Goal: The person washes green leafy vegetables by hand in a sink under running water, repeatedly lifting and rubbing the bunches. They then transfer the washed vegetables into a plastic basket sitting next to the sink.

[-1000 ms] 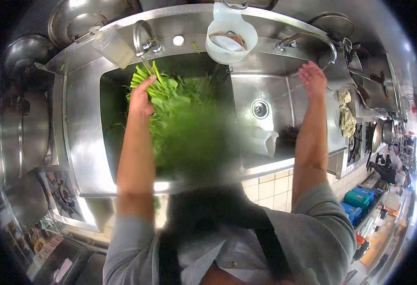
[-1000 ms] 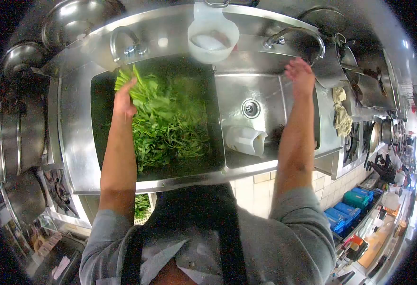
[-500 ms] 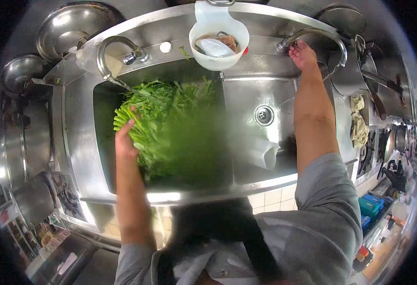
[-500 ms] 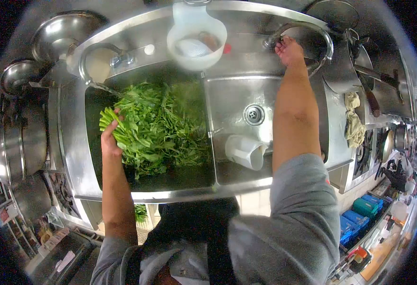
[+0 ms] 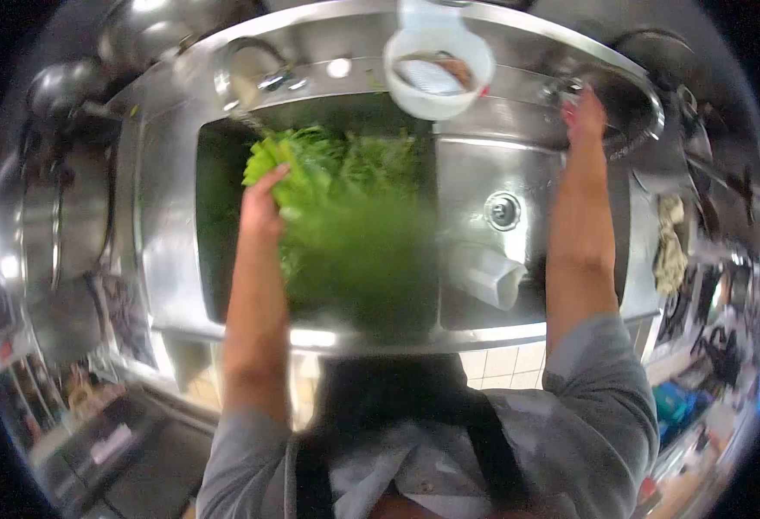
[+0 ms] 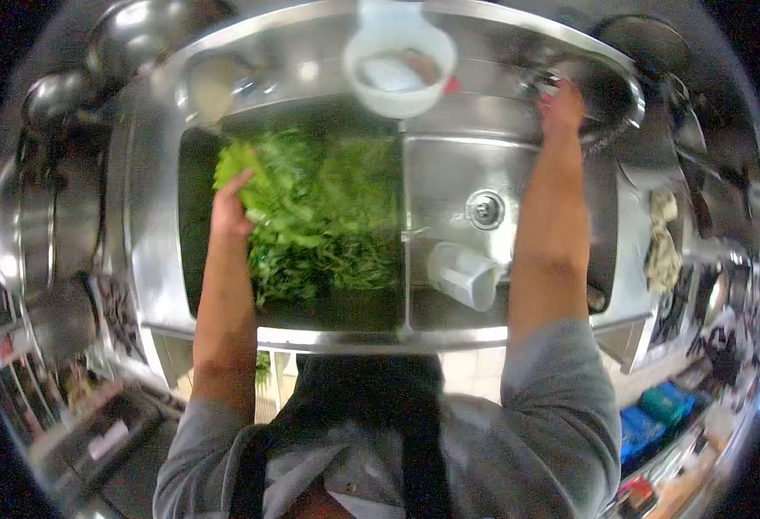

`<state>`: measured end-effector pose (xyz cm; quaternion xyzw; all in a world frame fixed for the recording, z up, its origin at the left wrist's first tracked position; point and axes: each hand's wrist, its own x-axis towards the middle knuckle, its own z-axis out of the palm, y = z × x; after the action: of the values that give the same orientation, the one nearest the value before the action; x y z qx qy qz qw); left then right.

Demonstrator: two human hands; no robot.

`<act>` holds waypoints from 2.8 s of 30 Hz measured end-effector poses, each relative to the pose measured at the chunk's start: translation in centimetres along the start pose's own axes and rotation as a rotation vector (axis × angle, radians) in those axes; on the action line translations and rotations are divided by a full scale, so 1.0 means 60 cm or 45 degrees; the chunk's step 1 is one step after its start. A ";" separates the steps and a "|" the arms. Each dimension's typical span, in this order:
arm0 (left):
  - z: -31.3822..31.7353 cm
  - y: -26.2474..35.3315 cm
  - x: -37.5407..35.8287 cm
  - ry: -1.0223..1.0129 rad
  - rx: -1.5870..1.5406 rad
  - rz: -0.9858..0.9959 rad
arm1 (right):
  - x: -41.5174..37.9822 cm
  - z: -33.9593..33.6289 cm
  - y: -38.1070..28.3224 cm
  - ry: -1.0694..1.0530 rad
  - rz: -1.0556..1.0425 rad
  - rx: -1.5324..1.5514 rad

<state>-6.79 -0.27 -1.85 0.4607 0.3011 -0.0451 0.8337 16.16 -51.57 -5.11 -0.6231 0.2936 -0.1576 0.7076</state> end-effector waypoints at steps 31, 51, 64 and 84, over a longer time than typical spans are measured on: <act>-0.194 0.007 0.008 0.349 0.455 0.553 | -0.616 0.425 0.030 -1.351 -0.022 -0.266; -0.143 0.059 -0.017 0.009 0.304 0.541 | -0.618 0.455 0.039 -1.432 -0.170 -0.501; -0.104 0.059 -0.026 0.037 0.521 0.522 | -0.671 0.436 0.060 -1.481 -0.474 -0.735; -0.093 0.041 -0.004 -0.179 0.248 0.512 | -0.639 0.421 0.061 -1.497 -0.392 -0.656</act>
<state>-8.70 5.53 -2.08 0.5854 0.1386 0.0612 0.7964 1.24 -8.42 1.02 -0.7897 -0.2059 0.1848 0.5475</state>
